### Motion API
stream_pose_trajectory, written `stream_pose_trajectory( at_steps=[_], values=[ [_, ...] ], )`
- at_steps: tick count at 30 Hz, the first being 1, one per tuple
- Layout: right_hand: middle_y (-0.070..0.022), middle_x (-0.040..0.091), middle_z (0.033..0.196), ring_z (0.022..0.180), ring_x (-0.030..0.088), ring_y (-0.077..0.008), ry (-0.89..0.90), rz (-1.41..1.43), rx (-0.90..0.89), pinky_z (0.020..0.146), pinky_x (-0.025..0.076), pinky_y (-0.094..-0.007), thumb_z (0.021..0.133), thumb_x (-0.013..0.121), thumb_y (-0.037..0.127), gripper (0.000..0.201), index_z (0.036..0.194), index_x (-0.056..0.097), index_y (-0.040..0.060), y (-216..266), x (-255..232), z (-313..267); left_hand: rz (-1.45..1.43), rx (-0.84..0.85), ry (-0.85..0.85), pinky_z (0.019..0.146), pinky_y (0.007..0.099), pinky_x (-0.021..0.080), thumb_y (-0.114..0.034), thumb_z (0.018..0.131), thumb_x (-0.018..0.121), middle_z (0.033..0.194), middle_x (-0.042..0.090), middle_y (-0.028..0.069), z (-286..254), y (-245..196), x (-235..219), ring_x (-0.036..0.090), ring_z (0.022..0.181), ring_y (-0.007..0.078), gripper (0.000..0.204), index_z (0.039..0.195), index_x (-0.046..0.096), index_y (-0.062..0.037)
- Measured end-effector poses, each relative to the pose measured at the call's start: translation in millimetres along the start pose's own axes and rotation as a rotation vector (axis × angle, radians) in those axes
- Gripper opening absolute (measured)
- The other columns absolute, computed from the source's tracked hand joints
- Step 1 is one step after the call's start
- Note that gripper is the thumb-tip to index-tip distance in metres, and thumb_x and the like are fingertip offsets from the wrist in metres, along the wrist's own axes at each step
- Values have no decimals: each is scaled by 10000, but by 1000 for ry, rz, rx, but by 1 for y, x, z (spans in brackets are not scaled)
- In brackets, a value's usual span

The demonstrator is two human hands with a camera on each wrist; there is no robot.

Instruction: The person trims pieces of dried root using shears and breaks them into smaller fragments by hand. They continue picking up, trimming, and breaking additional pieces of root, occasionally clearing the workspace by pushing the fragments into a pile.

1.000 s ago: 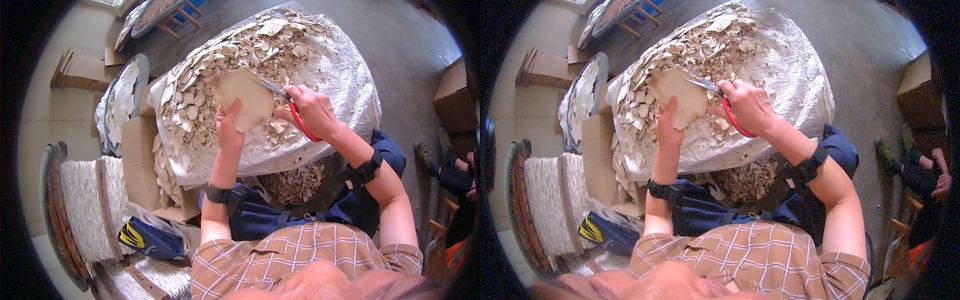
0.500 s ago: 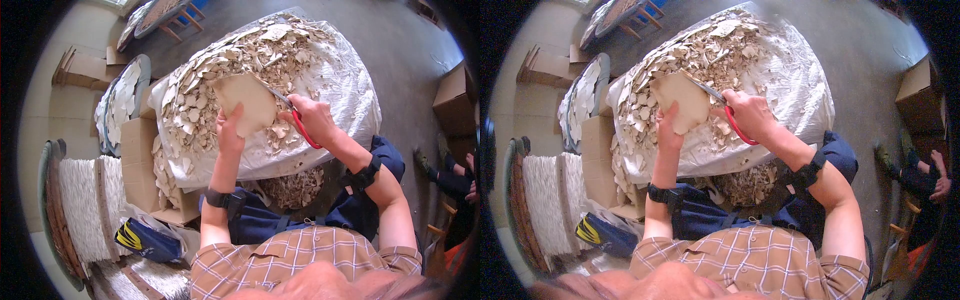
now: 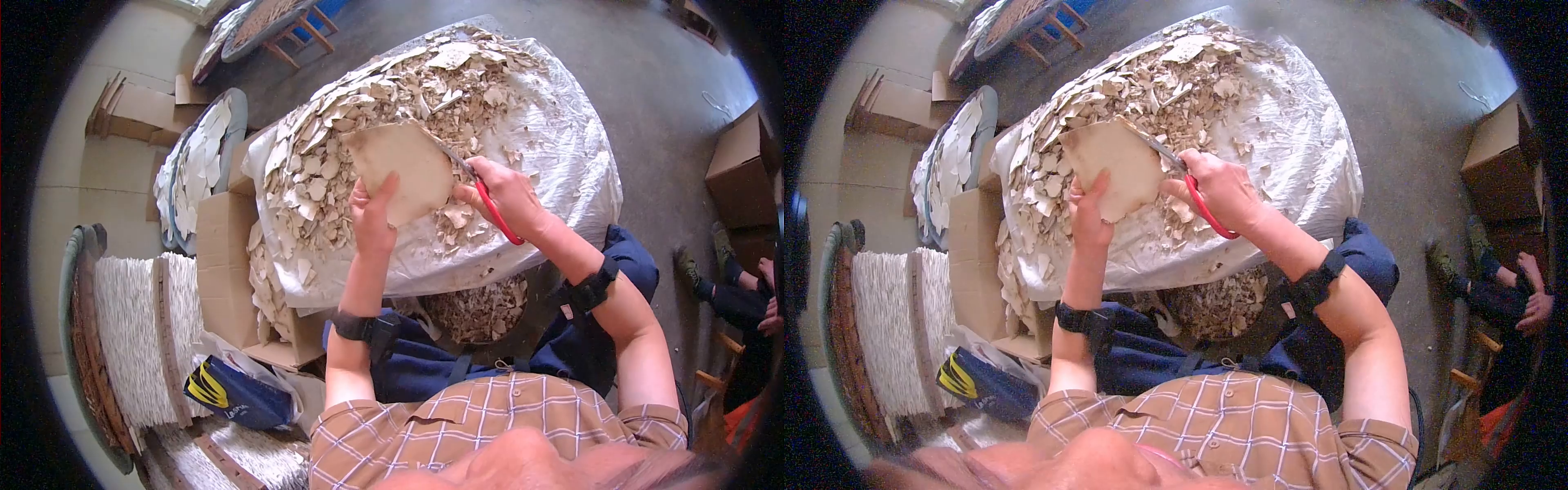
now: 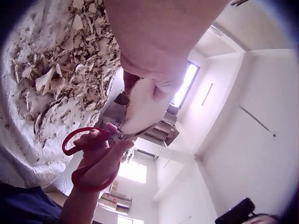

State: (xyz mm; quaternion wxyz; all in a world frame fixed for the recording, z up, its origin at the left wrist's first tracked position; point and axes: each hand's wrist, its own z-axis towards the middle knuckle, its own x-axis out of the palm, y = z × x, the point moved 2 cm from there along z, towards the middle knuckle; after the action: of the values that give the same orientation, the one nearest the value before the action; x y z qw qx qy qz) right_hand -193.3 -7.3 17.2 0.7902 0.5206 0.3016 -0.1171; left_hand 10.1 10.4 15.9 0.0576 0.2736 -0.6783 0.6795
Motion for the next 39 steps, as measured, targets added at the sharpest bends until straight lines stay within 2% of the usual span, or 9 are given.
stream_pose_trajectory(
  at_steps=[4,5,9,16,22,26,29,36,39],
  values=[
    [-210,588,785,754,593,-370,71,129,54,627,463,-416,780,634,376,429,976,504,18,2,1,-1,-41,-80,110,699,278,527,-1,760,632,935,632,84,2,-1,0,627,799,164,228,980,581,-26],
    [-210,586,782,754,593,-368,-12,89,-10,625,464,-416,778,636,374,425,972,503,20,2,3,-2,-70,-142,151,692,271,526,-3,761,631,919,636,82,2,1,-1,629,783,159,207,962,588,-26],
    [-200,584,770,742,594,-359,-96,-150,-47,621,467,-416,778,637,362,399,951,501,29,3,2,3,-50,-143,129,678,281,532,-9,766,627,914,639,87,-3,9,4,634,766,164,194,956,588,-18],
    [-196,589,732,703,597,-361,-85,-73,-81,598,465,-427,788,616,387,397,939,498,38,6,-5,2,7,-49,113,684,286,532,-25,778,619,927,638,102,-6,4,10,636,780,172,194,966,580,2],
    [-176,593,624,631,599,-378,-3,-20,95,552,458,-433,813,562,458,427,914,521,45,-5,3,4,-12,-106,102,713,301,531,-25,789,604,965,623,109,-3,10,7,628,823,188,245,1027,554,8],
    [-195,600,699,711,601,-377,-37,1,148,607,461,-436,820,545,473,441,922,530,44,-6,4,7,-183,-218,-62,790,340,514,-38,801,598,1062,583,95,11,18,-8,590,948,209,324,1110,506,-5],
    [-205,602,773,760,597,-377,-34,26,97,644,460,-443,816,549,471,448,951,521,44,3,5,6,-188,-149,-107,871,379,464,-107,827,587,1103,562,103,16,14,-4,559,1010,230,370,1170,468,-33],
    [-187,601,843,764,599,-368,-69,-47,61,649,470,-440,794,578,456,473,1032,508,54,11,14,2,-320,-121,-87,911,413,436,-102,820,600,1131,546,97,19,4,12,527,1057,247,418,1203,441,-55],
    [-180,603,845,750,603,-365,-84,-58,51,636,477,-434,790,585,451,479,1044,507,53,11,12,2,-323,-132,-66,873,359,462,-79,842,562,1117,549,91,16,7,21,546,1021,221,344,1165,468,-6]
  ],
)
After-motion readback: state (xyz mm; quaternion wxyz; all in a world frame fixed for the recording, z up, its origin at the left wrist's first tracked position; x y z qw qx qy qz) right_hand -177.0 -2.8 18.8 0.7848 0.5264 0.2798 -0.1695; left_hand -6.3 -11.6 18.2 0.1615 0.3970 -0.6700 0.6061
